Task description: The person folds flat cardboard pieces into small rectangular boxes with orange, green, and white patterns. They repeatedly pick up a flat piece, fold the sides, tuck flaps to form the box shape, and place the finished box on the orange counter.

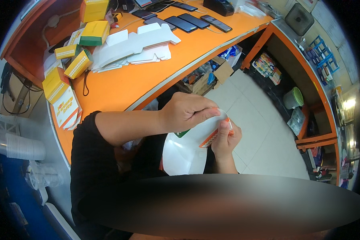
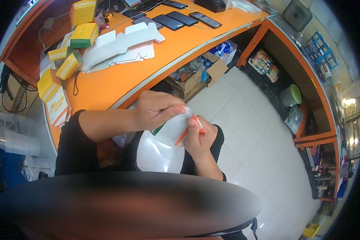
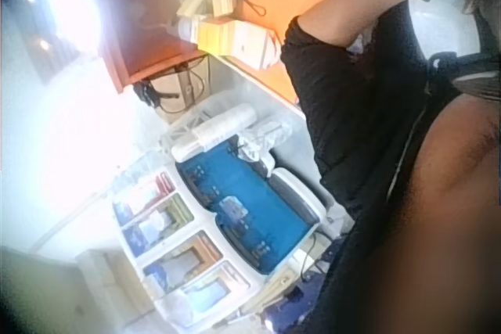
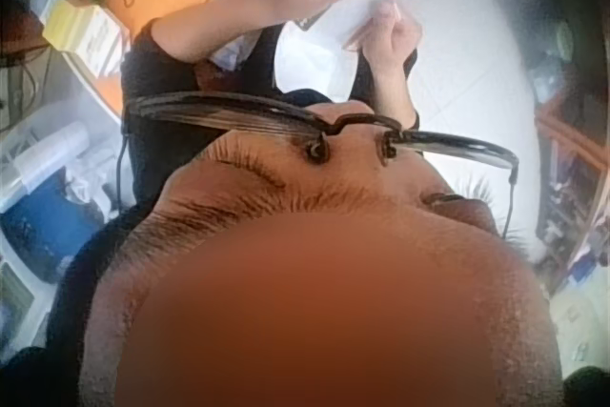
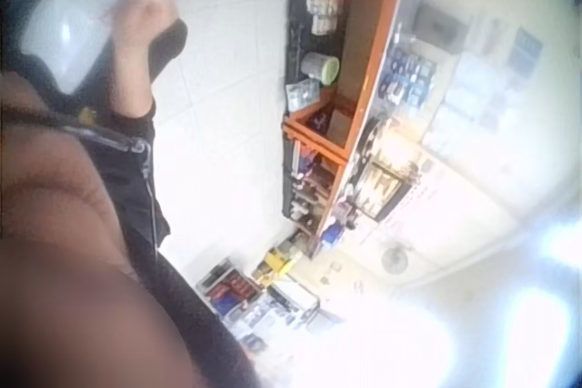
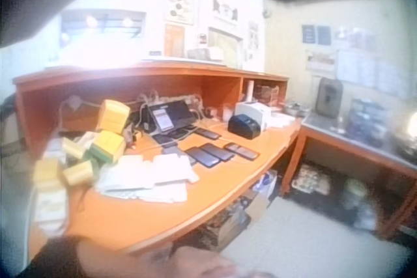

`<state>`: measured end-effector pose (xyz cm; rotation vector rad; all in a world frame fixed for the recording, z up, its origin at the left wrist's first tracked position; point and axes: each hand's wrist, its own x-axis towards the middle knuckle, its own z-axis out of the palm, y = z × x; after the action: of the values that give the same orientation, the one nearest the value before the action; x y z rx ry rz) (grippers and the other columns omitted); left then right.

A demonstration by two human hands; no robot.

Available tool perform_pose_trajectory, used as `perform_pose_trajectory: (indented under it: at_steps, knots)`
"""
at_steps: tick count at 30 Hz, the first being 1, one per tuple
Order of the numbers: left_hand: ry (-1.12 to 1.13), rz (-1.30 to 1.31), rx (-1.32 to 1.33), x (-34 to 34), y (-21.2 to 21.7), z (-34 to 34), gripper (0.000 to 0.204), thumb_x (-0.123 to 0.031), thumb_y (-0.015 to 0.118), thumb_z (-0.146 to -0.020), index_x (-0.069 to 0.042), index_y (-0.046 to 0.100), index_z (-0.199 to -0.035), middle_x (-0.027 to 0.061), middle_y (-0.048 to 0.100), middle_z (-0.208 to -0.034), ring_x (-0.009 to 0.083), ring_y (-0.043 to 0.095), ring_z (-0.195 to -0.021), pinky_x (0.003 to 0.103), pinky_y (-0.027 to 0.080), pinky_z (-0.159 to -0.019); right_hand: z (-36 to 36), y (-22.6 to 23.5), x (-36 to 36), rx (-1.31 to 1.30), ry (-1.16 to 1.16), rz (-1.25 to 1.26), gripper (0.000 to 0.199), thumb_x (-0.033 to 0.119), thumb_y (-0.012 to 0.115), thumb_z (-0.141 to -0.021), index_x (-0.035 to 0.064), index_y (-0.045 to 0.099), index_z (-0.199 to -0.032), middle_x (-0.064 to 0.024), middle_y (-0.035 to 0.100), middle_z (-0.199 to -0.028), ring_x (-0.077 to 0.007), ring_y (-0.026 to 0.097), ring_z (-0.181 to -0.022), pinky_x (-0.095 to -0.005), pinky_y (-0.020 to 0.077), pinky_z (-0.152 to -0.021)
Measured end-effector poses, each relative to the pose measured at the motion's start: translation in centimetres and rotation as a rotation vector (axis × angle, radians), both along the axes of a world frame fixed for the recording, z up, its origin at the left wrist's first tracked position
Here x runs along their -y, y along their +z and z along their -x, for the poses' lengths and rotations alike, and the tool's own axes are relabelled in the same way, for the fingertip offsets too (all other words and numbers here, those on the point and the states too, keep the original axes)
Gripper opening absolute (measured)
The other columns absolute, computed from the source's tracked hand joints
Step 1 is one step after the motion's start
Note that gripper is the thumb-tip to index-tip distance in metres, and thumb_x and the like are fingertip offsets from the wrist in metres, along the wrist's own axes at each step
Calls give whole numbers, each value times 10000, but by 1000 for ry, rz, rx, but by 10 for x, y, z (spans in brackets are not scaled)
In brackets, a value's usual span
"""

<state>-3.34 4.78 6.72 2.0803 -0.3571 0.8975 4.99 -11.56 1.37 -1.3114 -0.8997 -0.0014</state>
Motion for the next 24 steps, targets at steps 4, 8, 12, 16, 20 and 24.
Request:
perform_pose_trajectory:
  at_steps: [4,8,12,16,20,24]
  knots:
    - [-100,90,-142,-6,2,-3,265,-236,662,-953,-13,661,-1096,102,686,-861,154,685,-755,222,515,-635,-6,-3,2,134,-116,41,383,284,567,-1014,16,600,-743,-43,568,-646,-100,513,-589,-255,372,-517]
    - [-547,578,-440,-19,8,-15,1075,-582,768,-768,-53,192,-1506,190,540,-1305,227,572,-1169,343,480,-912,-34,14,6,-91,-357,-332,409,367,491,-1039,-21,619,-1052,-120,673,-895,-188,681,-786,-301,555,-666]
    - [-642,427,-338,-12,4,-15,1486,-645,865,-596,-43,-142,-1508,258,196,-1527,384,251,-1430,513,240,-1163,-54,24,21,-98,-425,-644,550,442,442,-1043,-26,433,-1332,-173,630,-1170,-249,694,-958,-369,601,-794]
    - [-262,81,-310,-10,-2,-12,1398,-464,906,-656,-29,-114,-1507,256,149,-1526,397,196,-1455,508,220,-1184,-45,-1,7,-112,-596,-276,519,360,491,-1029,-11,402,-1381,-188,546,-1303,-261,552,-1216,-389,497,-956]
    - [-199,178,-380,-8,-5,-12,1270,-500,841,-728,5,-19,-1513,254,213,-1476,407,213,-1446,495,211,-1191,-33,-26,-15,173,-605,-18,474,150,578,-969,-11,429,-1389,-186,441,-1431,-266,396,-1359,-408,378,-1056]
    - [-320,88,-443,-4,-7,-10,1146,-595,770,-761,-33,147,-1540,231,157,-1547,361,206,-1453,503,214,-1173,-30,-27,-19,-3,-263,72,343,108,602,-952,-22,566,-1267,-167,609,-1250,-255,582,-1162,-363,456,-949]
